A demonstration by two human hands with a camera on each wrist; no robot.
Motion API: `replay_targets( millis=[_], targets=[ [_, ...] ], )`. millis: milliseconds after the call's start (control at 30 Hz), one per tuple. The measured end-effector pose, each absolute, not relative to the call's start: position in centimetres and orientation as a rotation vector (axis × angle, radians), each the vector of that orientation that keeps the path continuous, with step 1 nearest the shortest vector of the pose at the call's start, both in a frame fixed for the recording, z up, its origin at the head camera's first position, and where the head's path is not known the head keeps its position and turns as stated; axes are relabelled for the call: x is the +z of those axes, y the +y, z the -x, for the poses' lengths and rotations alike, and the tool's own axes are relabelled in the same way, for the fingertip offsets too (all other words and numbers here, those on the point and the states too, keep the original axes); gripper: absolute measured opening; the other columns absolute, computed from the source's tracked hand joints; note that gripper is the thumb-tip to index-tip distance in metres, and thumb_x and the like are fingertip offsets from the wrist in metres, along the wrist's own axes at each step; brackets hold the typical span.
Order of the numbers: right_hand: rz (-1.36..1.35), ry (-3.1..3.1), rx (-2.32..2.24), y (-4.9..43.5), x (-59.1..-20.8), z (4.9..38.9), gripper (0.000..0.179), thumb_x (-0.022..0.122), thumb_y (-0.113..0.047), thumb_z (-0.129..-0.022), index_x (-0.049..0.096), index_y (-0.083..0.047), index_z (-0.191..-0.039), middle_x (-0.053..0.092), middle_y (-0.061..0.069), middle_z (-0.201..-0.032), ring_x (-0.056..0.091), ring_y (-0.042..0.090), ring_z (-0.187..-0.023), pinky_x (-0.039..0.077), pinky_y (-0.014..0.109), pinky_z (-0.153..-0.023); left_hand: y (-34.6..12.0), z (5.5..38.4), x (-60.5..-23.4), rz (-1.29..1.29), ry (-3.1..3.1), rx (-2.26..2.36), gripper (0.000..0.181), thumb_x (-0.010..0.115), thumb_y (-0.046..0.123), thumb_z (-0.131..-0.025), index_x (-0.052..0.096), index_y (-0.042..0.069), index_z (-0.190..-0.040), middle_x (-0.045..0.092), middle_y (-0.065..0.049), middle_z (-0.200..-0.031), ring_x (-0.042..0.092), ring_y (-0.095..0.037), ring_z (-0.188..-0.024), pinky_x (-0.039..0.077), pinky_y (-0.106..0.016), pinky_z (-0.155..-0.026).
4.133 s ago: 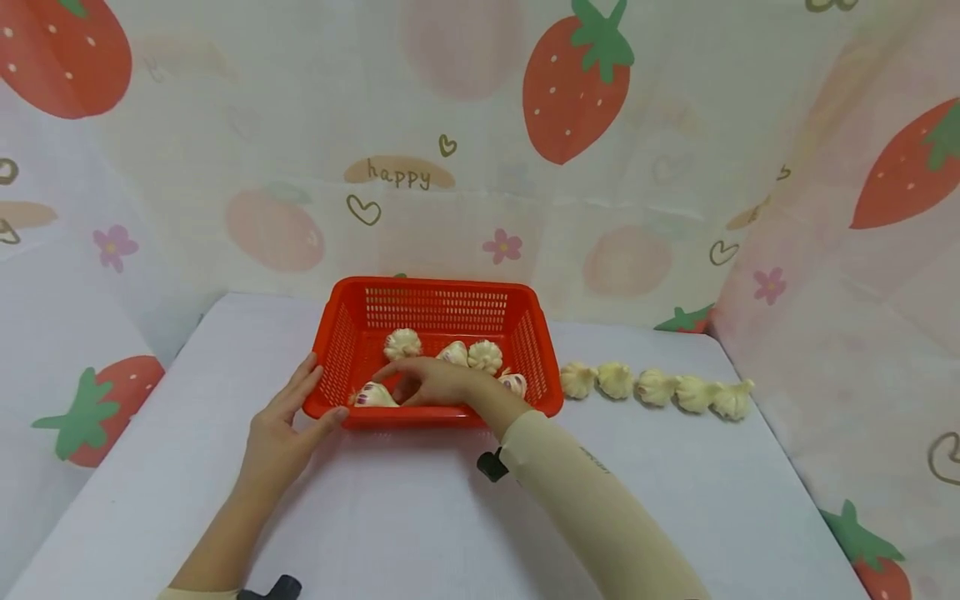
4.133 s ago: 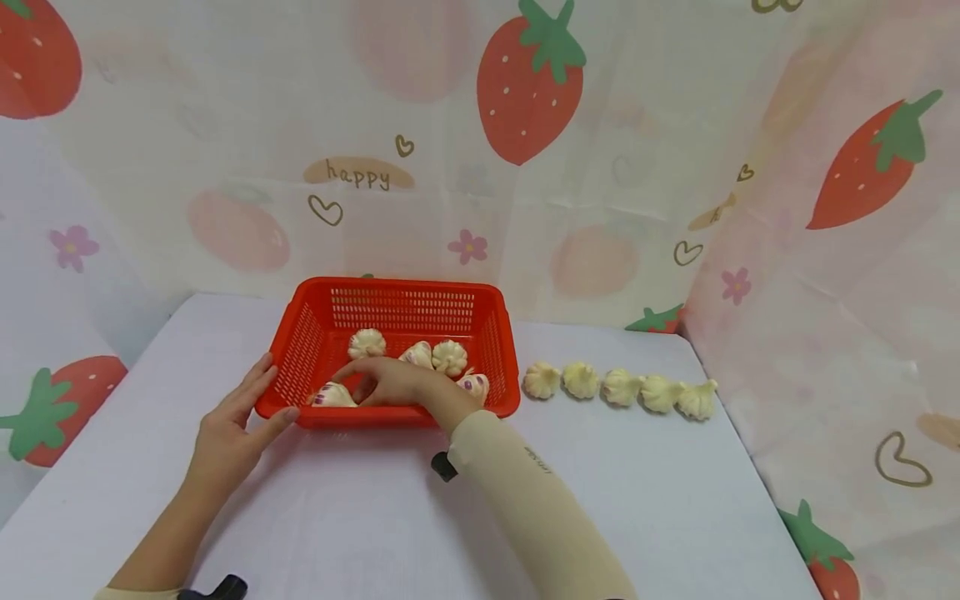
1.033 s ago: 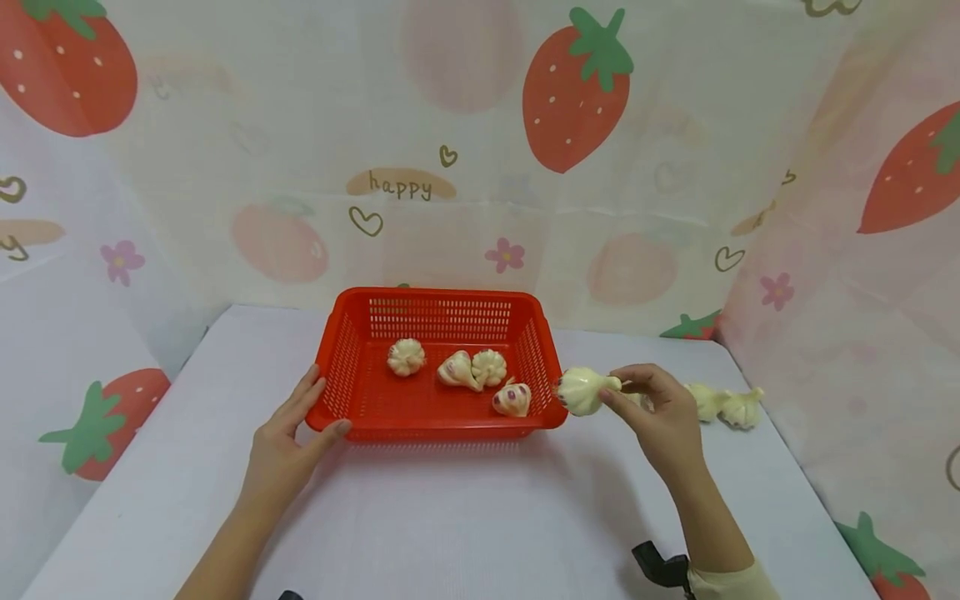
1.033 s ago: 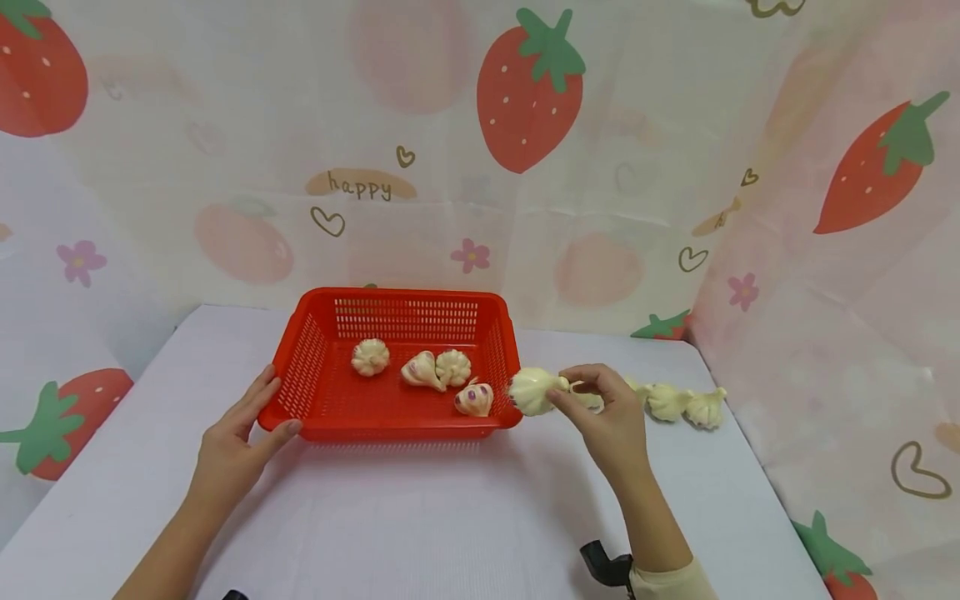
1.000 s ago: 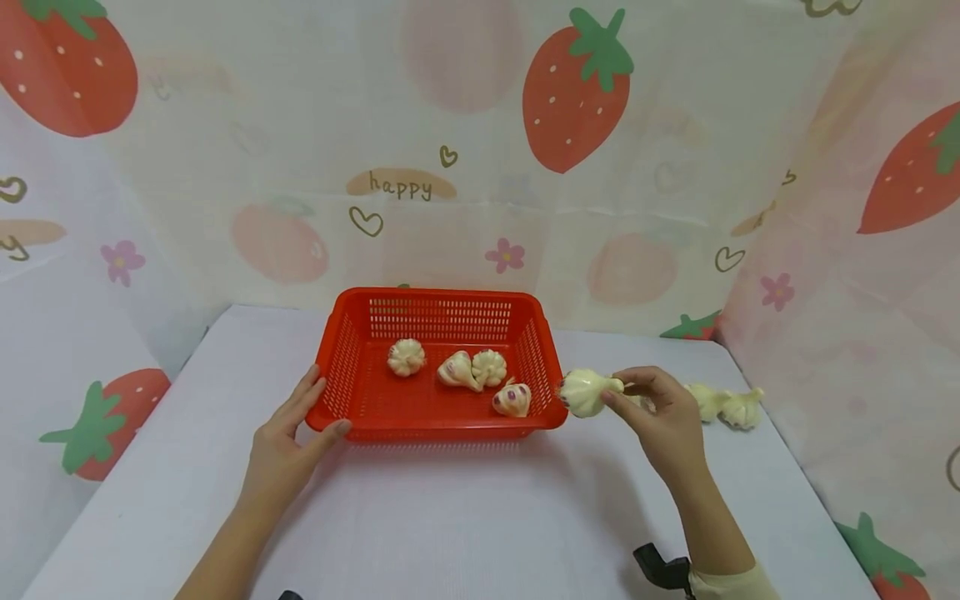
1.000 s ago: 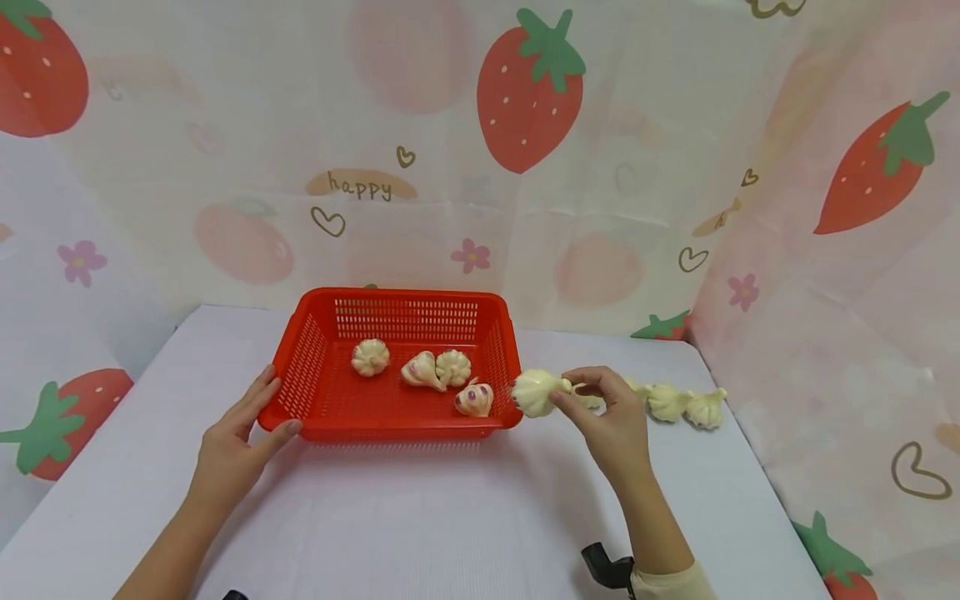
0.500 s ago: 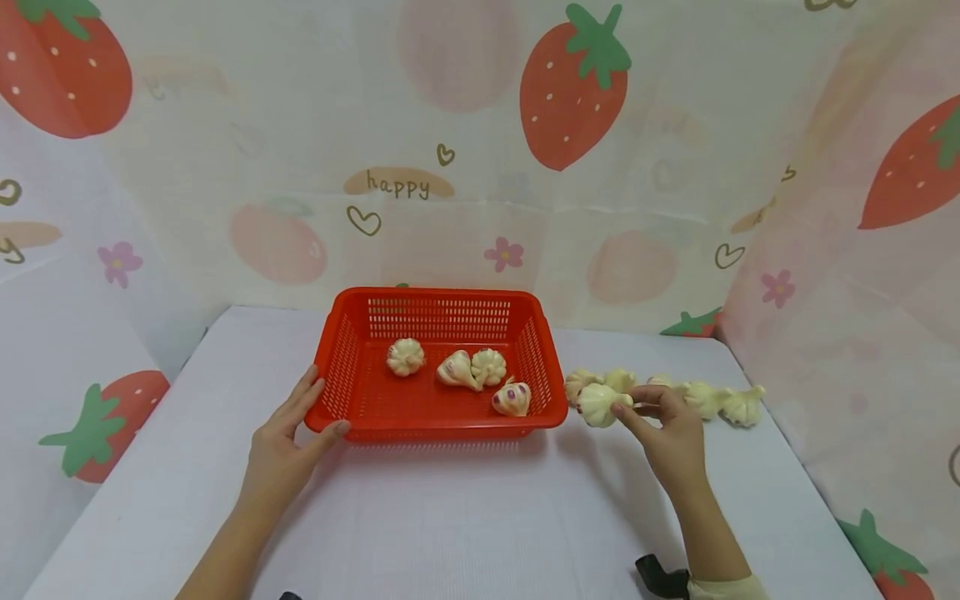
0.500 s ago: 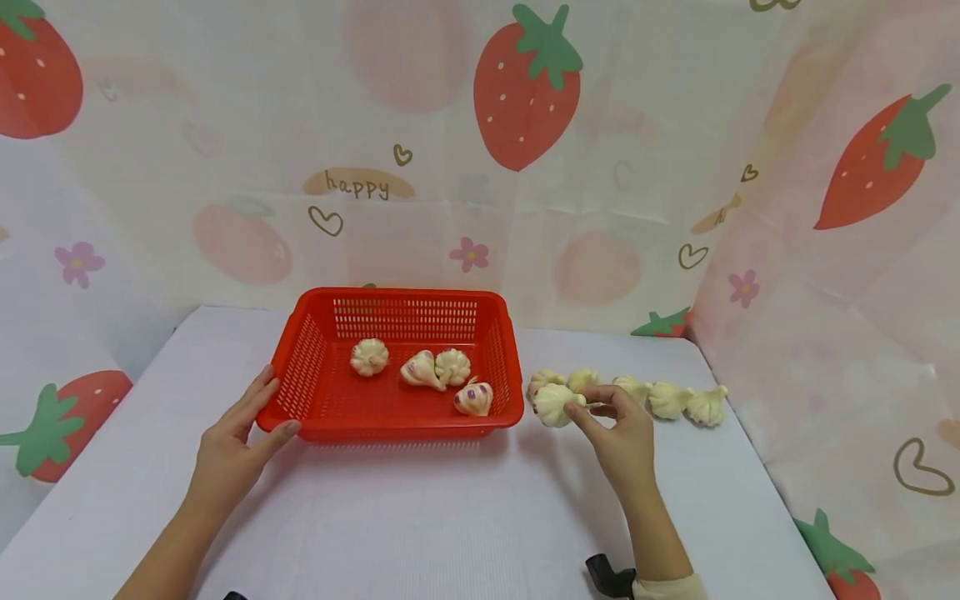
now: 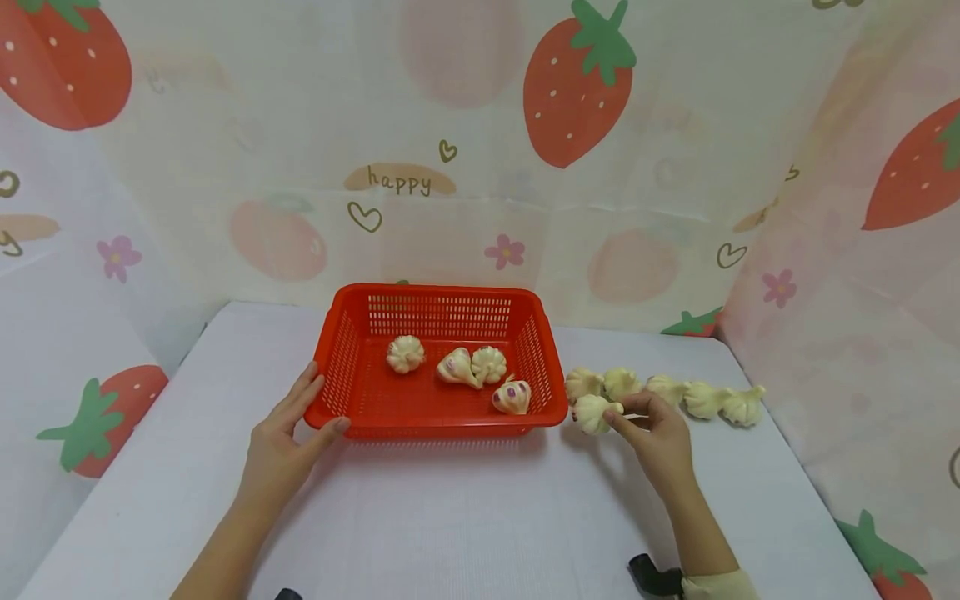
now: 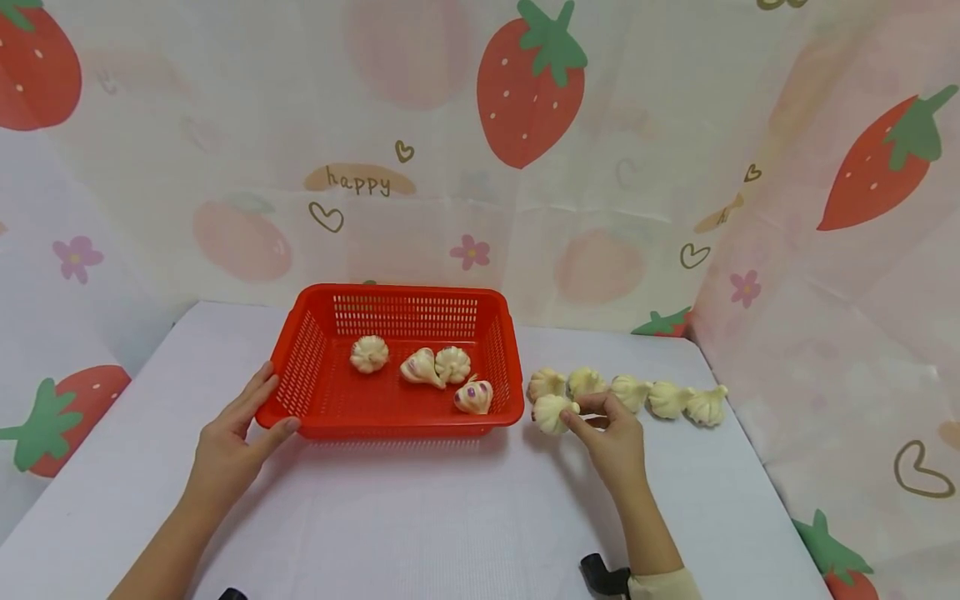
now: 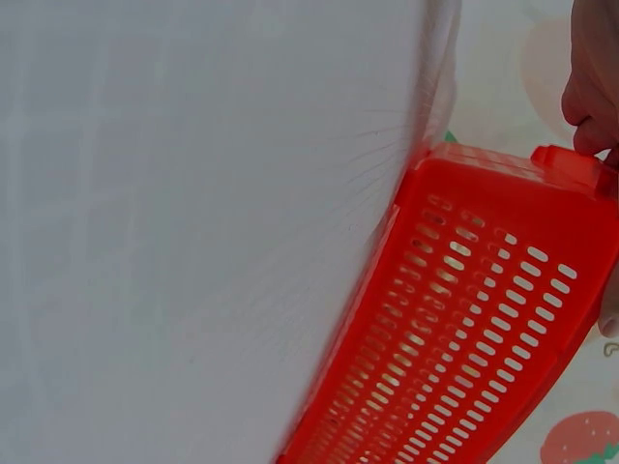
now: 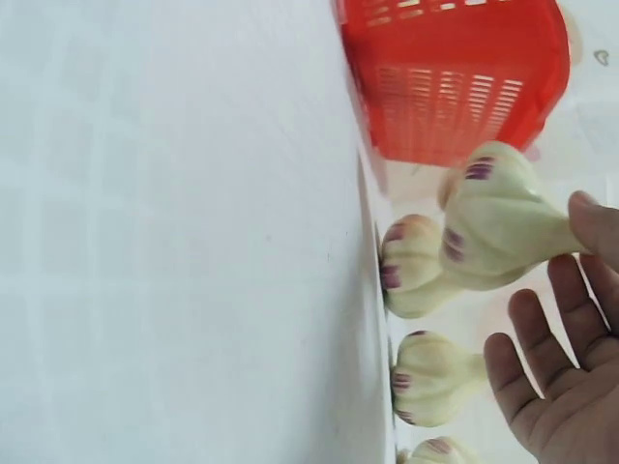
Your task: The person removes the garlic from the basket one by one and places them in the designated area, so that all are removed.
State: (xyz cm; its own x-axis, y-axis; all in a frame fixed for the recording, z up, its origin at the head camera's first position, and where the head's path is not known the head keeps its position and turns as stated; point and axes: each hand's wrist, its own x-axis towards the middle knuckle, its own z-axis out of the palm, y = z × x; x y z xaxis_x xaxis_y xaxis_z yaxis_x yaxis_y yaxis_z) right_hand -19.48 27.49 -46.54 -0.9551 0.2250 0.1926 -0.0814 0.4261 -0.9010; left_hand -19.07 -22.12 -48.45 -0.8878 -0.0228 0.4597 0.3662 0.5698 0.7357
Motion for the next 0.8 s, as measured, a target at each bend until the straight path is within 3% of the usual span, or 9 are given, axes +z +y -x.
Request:
replay_targets(
  millis=[267,800],
  targets=[
    [0.16,-2.472,1.541,27.6,-47.3,19.6,0.037,0.088,-0.025,-0.083,0.071,-0.004,-0.109,0.07,0.006,-0.107,0.071,0.008,-0.086,0.055,0.019,-0.075,-22.2,19.2,-48.6,0.27,-2.405,-1.245,0.078,0.086,0.029,-0.085,0.05,0.015,-0.153,0.042,0.005,-0.162,0.039,-0.014,-0.149,0.029,0.0,-0.104],
    [0.113,-2.603,1.391,27.4,-48.2,19.8,0.034,0.086,-0.028,-0.085,0.071,-0.008,-0.107,0.074,0.011,-0.107,0.071,0.017,-0.087,0.055,0.021,-0.075,-22.2,19.1,-48.4,0.259,-2.424,-1.245,0.079,0.085,0.032,-0.086,0.048,0.016,-0.154,0.041,0.006,-0.162,0.039,-0.018,-0.149,0.031,0.0,-0.102]
  ],
)
